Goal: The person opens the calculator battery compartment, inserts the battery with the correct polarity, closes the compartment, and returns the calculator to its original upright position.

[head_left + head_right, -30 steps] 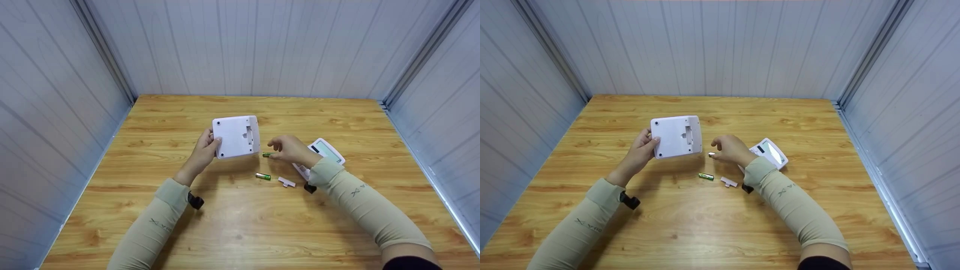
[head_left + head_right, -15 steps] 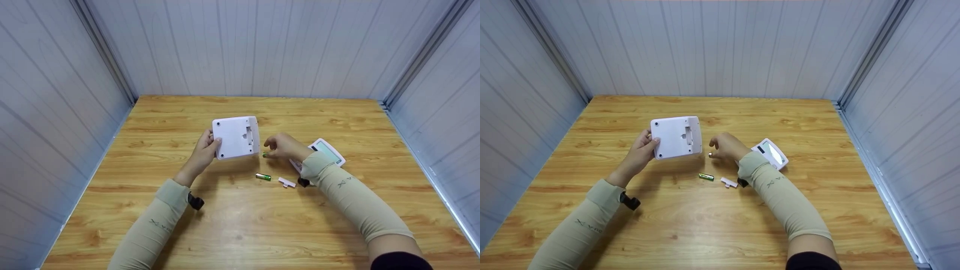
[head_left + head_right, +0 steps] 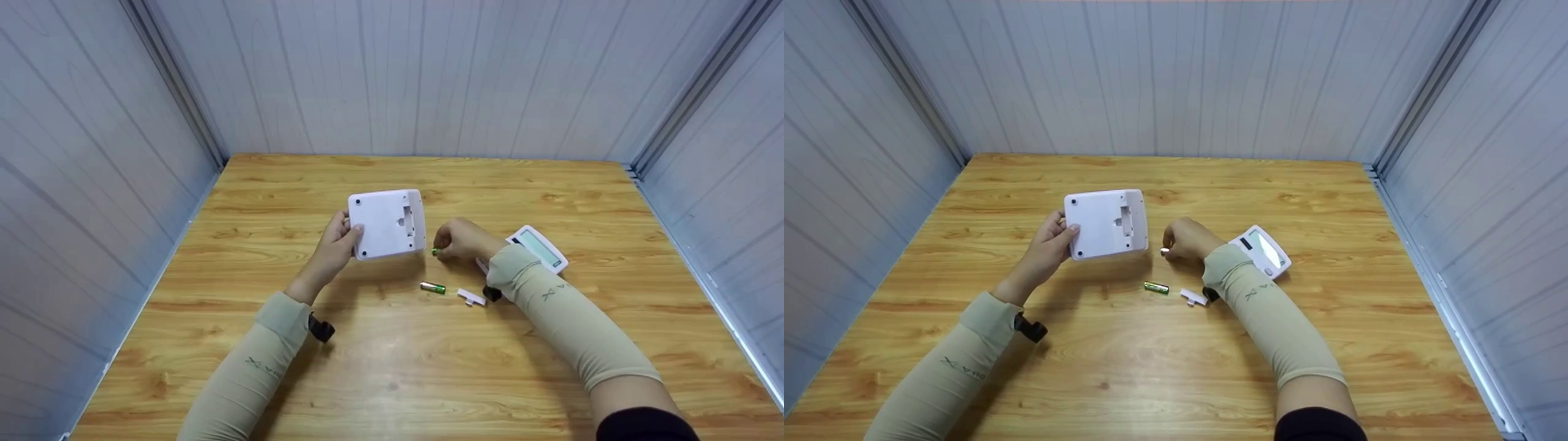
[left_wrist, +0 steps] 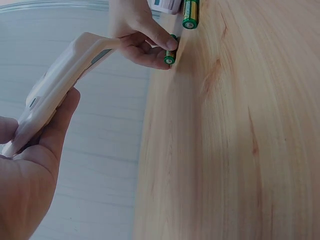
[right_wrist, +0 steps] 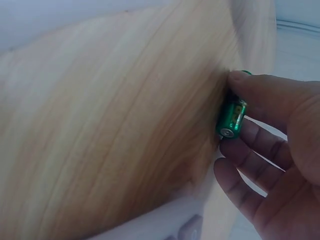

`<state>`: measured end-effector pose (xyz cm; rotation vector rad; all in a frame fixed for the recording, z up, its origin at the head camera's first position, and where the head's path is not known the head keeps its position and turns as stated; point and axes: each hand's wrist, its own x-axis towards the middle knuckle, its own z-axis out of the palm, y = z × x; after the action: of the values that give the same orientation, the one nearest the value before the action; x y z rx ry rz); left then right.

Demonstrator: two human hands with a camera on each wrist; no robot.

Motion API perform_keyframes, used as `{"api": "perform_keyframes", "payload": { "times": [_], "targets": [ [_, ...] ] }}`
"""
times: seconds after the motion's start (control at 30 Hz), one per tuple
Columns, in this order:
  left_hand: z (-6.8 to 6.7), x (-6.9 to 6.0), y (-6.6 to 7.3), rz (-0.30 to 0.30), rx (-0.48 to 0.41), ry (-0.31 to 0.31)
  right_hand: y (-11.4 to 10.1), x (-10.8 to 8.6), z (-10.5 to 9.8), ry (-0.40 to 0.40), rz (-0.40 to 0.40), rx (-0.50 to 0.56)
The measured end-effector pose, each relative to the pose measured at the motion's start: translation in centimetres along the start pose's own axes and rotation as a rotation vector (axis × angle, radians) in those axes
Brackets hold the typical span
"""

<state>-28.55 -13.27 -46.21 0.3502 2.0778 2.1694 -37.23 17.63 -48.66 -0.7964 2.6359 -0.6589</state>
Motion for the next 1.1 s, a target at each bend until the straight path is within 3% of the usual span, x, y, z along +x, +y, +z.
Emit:
{"api": "perform_keyframes", "payload": {
  "times": [0.43, 0.77, 1.1],
  "targets": [
    [-0.1, 0.0, 0.0, -0.005, -0.003, 0.005, 0.0, 0.0, -0.3, 0.003, -0.007, 0.049],
    [-0.1, 0.2, 0.0, -0.001, -0.008, 0.011, -0.9, -0.6, -2.3, 0.159, -0.085, 0.096],
    [0.2, 0.2, 0.1, 0.009, 0.003, -0.004, -2.0, -1.7, -3.9, 0.241, -0.064, 0.173]
  ]
}}
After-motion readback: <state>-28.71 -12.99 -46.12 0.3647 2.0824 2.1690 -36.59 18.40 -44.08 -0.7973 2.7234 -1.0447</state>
